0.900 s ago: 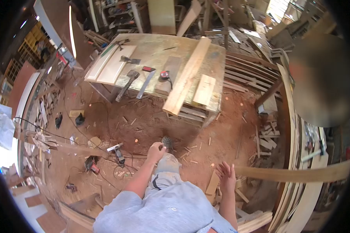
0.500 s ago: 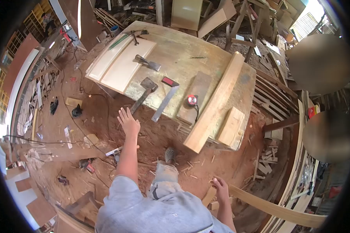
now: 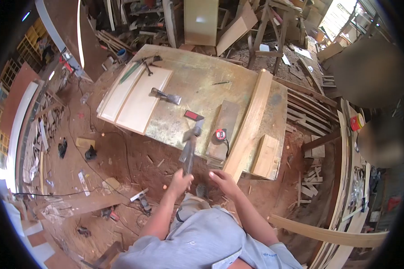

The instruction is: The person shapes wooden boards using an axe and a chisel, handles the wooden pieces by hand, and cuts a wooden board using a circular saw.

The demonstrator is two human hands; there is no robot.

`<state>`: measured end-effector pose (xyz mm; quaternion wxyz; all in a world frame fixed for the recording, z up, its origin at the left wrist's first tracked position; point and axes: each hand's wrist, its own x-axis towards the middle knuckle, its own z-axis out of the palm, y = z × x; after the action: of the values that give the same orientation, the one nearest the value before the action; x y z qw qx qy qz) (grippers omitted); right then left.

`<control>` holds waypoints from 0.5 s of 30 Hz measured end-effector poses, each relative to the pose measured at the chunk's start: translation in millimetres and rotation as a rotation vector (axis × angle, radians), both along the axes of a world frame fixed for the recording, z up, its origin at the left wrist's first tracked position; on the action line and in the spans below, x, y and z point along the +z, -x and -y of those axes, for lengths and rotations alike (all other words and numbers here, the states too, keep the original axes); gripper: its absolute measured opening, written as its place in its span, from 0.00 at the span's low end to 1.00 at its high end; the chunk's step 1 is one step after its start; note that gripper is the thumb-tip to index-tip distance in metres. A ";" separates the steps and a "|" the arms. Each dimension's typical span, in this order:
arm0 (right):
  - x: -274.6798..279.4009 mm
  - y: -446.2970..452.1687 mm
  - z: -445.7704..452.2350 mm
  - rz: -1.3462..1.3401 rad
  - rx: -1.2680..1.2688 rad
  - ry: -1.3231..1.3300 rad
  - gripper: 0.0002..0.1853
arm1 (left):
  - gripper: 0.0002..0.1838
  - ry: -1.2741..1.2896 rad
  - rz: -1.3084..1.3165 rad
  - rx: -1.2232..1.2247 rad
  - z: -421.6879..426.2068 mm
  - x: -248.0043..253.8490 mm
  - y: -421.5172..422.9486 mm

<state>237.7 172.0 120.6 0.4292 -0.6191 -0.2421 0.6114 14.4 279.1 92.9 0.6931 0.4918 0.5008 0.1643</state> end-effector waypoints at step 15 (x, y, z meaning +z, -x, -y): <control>-7.3 -33.7 112.0 0.228 -0.719 -0.037 0.12 | 0.13 -0.614 -0.270 -0.094 -136.4 9.4 15.2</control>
<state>271.4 60.0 113.3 0.5978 -0.7206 -0.0667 0.3447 -0.8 415.4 102.2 0.4468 0.7176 0.4918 0.2087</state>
